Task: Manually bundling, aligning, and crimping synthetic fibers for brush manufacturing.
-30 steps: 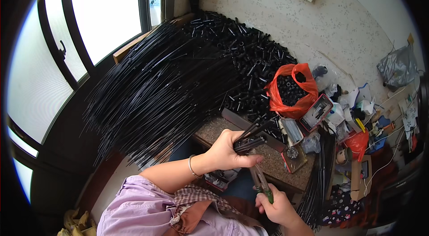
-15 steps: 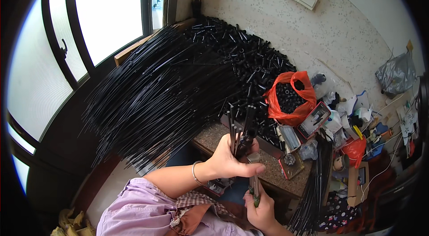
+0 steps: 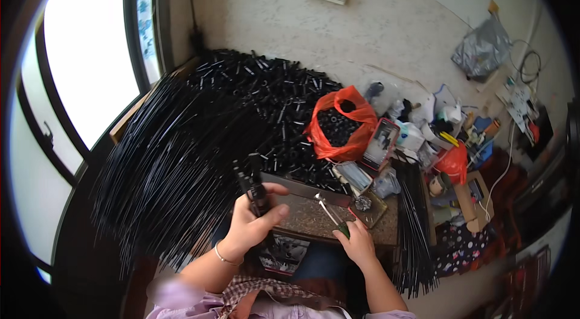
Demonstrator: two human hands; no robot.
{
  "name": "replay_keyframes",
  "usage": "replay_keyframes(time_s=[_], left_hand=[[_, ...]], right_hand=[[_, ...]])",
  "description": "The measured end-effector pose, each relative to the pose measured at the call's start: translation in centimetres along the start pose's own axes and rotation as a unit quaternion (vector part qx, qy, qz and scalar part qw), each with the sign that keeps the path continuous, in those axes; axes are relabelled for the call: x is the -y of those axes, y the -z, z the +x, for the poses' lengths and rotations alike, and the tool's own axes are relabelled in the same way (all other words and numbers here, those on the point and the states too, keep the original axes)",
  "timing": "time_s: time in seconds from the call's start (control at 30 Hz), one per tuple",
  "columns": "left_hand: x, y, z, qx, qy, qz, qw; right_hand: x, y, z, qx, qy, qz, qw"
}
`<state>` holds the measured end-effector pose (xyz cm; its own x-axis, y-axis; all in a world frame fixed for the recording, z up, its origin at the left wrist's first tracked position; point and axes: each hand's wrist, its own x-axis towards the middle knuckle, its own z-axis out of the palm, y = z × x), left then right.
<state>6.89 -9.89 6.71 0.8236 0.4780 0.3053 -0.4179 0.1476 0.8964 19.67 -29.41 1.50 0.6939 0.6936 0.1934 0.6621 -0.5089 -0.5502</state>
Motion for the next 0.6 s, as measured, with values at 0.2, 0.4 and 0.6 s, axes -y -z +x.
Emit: replay_keyframes(time_s=[0.2,0.4,0.6], left_hand=[[0.0,-2.3,0.0,-0.062,-0.023,-0.006,0.998],[0.4,-5.5,1.0,-0.105,-0.069,0.013,0.992],[1.8,-10.8,2.3,-0.06,-0.137,0.024,0.988]], right_hand=[[-4.7,-0.1,-0.7,-0.005,-0.028,-0.219,0.975],[-8.5,2.5,-1.1,-0.002,-0.048,-0.221,0.974],[-3.3,9.0,-0.5,-0.029,0.221,0.33,0.917]])
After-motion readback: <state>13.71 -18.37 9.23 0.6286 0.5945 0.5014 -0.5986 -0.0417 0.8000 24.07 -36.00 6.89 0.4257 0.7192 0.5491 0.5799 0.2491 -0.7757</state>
